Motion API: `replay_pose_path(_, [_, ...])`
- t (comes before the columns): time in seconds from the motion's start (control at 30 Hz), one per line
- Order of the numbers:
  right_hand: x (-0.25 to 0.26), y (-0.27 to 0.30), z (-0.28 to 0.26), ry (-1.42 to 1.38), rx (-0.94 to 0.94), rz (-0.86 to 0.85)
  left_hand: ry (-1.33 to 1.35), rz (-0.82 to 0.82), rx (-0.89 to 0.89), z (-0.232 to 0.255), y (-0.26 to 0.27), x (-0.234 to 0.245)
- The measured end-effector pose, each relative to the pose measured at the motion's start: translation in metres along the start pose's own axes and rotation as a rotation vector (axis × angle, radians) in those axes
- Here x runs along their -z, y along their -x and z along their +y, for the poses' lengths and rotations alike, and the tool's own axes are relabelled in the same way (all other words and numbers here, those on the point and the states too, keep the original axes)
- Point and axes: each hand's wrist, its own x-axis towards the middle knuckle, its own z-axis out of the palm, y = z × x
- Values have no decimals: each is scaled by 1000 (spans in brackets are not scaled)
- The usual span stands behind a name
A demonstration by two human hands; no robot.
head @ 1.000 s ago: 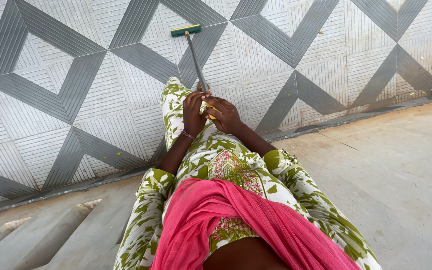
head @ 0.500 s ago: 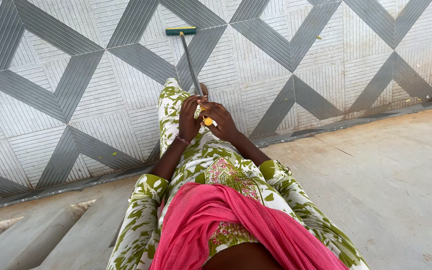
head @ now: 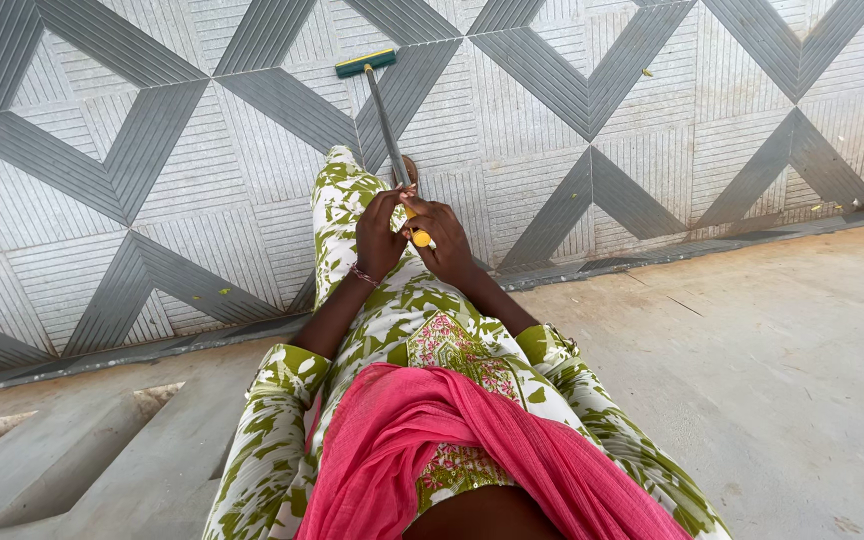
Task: The person sweeps a tiled floor using a long-handled squeegee, pushing and pulling it across the surface.
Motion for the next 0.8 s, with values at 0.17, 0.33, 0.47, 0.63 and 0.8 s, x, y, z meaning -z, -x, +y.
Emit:
replay_pose_path(0.17, [-13,-5,28,62,-33,-65,5,4,21,-15,-14,-14])
replay_pose_path(0.33, [-12,-10,26,185,-115,-273,-22,-78,82,-37,-12,-18])
replay_pose_path(0.47, [-2,-1,7,151,-48,-133,69,-49,-47,-11,-2,-6])
replay_pose_path(0.63, [-15,2,17,29,-32,10,149,-83,3,-4,-6,-2])
replay_pose_path(0.8, [-12,-10,16,210,-106,-254,129,-88,60,-21,-17,-9])
